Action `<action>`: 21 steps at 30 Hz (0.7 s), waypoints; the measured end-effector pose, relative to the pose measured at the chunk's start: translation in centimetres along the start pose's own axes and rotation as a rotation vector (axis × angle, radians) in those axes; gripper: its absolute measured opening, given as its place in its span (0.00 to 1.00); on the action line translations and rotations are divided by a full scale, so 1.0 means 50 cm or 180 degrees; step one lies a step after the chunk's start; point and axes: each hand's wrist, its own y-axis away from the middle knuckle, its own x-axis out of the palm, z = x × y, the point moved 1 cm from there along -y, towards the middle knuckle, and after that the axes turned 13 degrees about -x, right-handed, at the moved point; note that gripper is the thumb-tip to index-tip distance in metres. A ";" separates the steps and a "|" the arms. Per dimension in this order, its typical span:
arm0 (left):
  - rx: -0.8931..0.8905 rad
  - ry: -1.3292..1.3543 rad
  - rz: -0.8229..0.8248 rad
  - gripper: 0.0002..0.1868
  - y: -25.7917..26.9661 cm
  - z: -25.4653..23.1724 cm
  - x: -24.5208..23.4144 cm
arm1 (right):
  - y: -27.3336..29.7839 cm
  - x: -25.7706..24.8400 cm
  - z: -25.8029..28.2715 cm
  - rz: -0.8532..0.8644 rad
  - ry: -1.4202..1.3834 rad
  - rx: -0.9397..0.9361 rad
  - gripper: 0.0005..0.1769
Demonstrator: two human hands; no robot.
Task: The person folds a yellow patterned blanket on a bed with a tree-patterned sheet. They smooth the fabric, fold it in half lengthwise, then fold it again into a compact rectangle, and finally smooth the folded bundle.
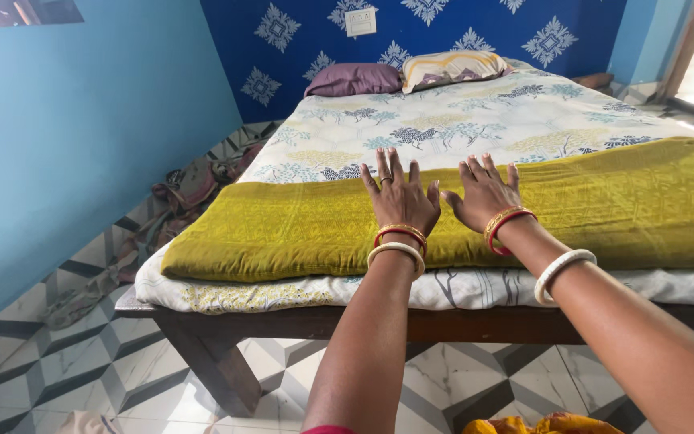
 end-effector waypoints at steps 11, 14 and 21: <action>0.0043 0.0299 -0.0403 0.47 -0.006 -0.014 -0.058 | 0.014 -0.046 0.006 -0.0339 0.0095 -0.0006 0.48; 0.0033 0.0272 -0.0418 0.48 -0.004 -0.015 -0.075 | 0.018 -0.066 0.013 -0.0317 0.0118 -0.0027 0.48; 0.0064 0.0341 -0.0434 0.49 -0.007 -0.011 -0.093 | 0.029 -0.103 0.015 -0.0258 0.0148 0.0030 0.49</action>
